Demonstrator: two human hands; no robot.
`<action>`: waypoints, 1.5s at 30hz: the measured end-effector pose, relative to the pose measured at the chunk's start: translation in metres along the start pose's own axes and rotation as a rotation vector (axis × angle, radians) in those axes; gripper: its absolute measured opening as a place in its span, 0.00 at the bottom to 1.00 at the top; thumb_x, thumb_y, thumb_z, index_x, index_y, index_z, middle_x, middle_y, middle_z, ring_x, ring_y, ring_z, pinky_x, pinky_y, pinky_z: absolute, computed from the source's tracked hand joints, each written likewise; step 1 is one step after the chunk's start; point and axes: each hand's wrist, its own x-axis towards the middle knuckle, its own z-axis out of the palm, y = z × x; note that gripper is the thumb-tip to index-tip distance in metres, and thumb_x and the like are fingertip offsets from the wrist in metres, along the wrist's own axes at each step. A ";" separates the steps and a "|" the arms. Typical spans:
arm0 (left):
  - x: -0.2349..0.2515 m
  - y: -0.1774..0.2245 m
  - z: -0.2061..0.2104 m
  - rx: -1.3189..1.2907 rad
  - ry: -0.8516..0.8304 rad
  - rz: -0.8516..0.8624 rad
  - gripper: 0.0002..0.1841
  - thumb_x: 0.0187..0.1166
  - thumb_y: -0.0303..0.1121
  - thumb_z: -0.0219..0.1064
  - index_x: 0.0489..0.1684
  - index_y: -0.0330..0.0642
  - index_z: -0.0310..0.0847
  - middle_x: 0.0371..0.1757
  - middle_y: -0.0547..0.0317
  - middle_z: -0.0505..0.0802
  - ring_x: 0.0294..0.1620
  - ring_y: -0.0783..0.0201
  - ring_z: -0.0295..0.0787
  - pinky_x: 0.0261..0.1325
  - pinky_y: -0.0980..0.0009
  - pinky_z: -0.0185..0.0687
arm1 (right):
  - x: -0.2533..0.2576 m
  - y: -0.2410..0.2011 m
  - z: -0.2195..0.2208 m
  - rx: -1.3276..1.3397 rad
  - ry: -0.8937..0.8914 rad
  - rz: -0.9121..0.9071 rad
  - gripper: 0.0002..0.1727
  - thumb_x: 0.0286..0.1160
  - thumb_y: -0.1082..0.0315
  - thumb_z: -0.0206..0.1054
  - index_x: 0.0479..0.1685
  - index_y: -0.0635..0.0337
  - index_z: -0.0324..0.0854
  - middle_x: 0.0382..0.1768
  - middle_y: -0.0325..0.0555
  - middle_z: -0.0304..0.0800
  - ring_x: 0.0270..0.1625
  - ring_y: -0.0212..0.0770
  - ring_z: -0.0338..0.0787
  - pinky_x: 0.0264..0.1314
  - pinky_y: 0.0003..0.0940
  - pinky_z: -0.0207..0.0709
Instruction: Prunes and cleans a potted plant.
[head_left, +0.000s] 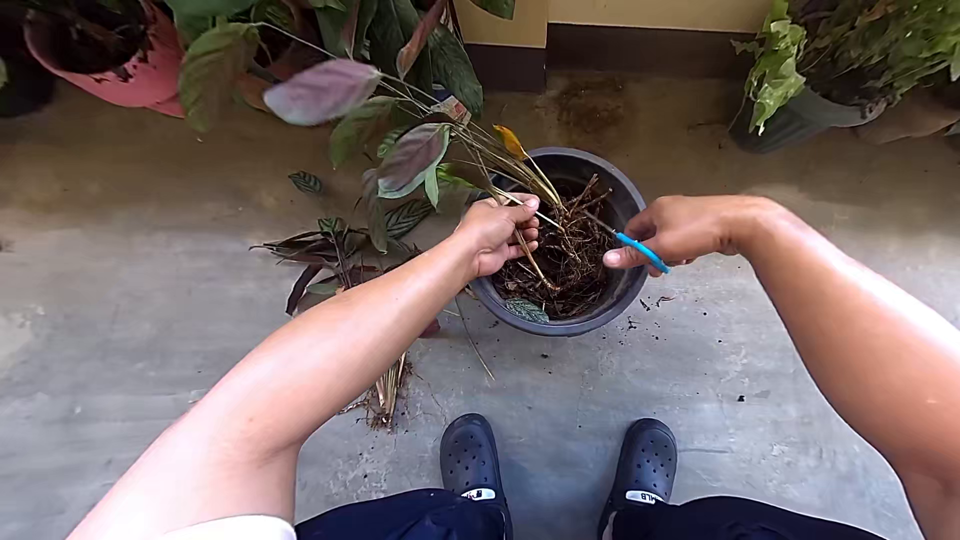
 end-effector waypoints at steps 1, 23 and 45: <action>0.001 -0.002 0.004 0.033 -0.016 0.009 0.10 0.85 0.33 0.67 0.58 0.44 0.83 0.32 0.60 0.86 0.27 0.67 0.85 0.34 0.72 0.86 | 0.002 -0.005 0.004 -0.045 -0.011 -0.009 0.32 0.75 0.32 0.66 0.39 0.56 0.89 0.22 0.40 0.86 0.22 0.34 0.77 0.29 0.35 0.70; -0.035 0.032 0.029 0.184 -0.127 0.281 0.05 0.86 0.28 0.65 0.46 0.37 0.86 0.28 0.62 0.91 0.18 0.76 0.76 0.22 0.82 0.69 | 0.024 -0.046 0.020 -0.557 0.138 0.077 0.41 0.61 0.21 0.68 0.48 0.53 0.86 0.40 0.55 0.88 0.51 0.60 0.89 0.45 0.66 0.77; -0.073 0.077 -0.019 0.404 -0.094 0.448 0.18 0.95 0.44 0.52 0.36 0.47 0.80 0.23 0.68 0.77 0.18 0.74 0.70 0.22 0.82 0.68 | 0.010 -0.012 0.015 -0.427 0.056 -0.044 0.31 0.70 0.33 0.73 0.45 0.55 0.87 0.30 0.51 0.86 0.38 0.54 0.88 0.41 0.63 0.77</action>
